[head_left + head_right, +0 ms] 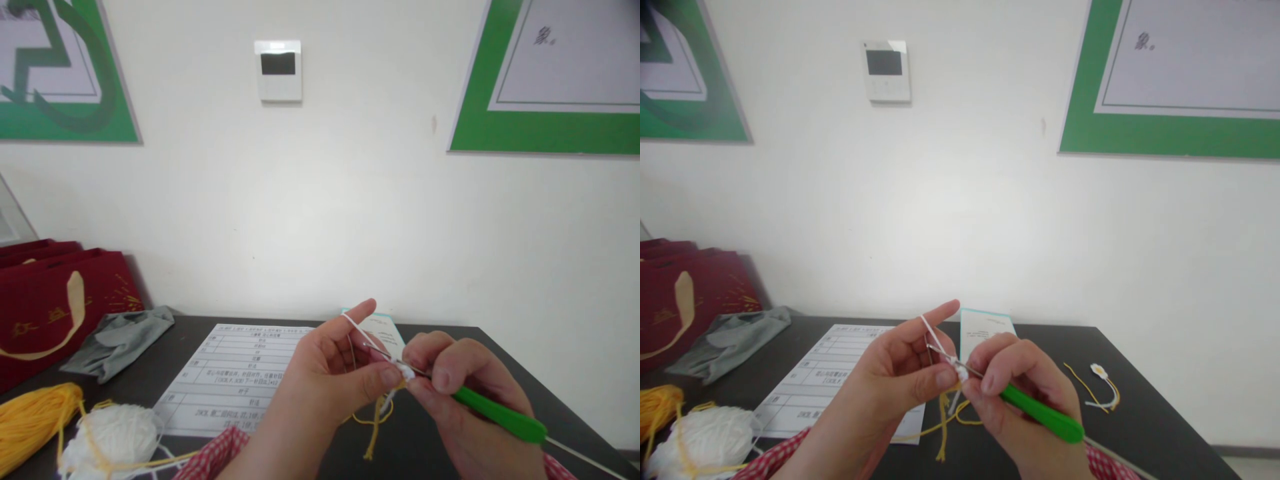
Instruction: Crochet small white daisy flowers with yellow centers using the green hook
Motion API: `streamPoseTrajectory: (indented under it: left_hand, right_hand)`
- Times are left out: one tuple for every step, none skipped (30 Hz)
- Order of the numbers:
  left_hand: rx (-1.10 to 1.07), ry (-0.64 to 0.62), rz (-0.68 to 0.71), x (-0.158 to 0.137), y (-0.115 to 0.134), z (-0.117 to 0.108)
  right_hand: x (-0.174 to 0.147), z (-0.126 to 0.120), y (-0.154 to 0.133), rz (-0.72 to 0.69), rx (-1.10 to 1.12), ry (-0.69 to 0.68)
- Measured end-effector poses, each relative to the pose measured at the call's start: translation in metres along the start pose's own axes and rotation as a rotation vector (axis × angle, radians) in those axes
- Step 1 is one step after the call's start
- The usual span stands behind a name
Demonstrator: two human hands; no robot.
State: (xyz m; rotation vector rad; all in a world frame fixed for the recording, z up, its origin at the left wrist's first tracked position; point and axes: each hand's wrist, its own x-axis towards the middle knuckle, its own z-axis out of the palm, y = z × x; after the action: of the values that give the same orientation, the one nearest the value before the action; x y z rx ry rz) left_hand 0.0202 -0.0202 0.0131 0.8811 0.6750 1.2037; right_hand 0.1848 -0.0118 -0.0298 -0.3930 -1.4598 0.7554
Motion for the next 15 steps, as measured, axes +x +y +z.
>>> streamPoseTrajectory:
  left_hand:
    - [0.004,-0.006,-0.005,0.000,0.000,-0.001]
    - [0.014,-0.008,-0.012,0.000,0.000,-0.002]
    - [0.027,-0.010,-0.021,0.000,-0.001,-0.002]
    - [0.045,-0.008,-0.032,0.000,-0.001,-0.002]
    - [0.067,-0.006,-0.040,0.001,-0.001,-0.002]
    - [0.093,-0.001,-0.042,0.002,-0.002,-0.001]
    - [0.121,0.010,-0.034,0.003,-0.002,0.000]
    - [0.153,0.028,-0.019,0.004,-0.003,0.002]
    - [0.185,0.048,-0.004,0.005,-0.003,0.004]
    - [0.209,0.061,0.004,0.005,-0.002,0.005]
    - [0.222,0.063,0.001,0.006,-0.001,0.006]
    - [0.216,0.053,-0.015,0.006,0.000,0.005]
    - [0.195,0.024,-0.040,0.006,0.001,0.004]
    - [0.165,-0.019,-0.079,0.006,0.002,0.001]
    - [0.135,-0.052,-0.099,0.006,0.004,-0.003]
  right_hand:
    - [0.002,-0.001,0.000,0.012,0.011,-0.016]
    - [0.003,-0.001,-0.001,0.012,0.014,-0.029]
    - [0.005,-0.001,-0.003,0.001,0.005,-0.038]
    - [0.007,0.000,-0.005,-0.014,-0.018,-0.044]
    - [0.008,0.000,-0.008,-0.036,-0.062,-0.049]
    - [0.008,0.001,-0.011,-0.060,-0.126,-0.052]
    - [0.008,0.002,-0.015,-0.091,-0.213,-0.042]
    - [0.007,0.003,-0.019,-0.136,-0.325,-0.037]
    - [0.005,0.003,-0.022,-0.201,-0.459,-0.059]
    - [0.003,0.004,-0.025,-0.297,-0.615,-0.092]
    - [0.002,0.003,-0.026,-0.405,-0.771,-0.133]
    - [0.000,0.003,-0.026,-0.516,-0.914,-0.183]
    - [-0.001,0.001,-0.024,-0.625,-1.022,-0.223]
    - [-0.002,-0.001,-0.021,-0.723,-1.079,-0.249]
    - [-0.003,-0.004,-0.016,-0.774,-1.100,-0.250]
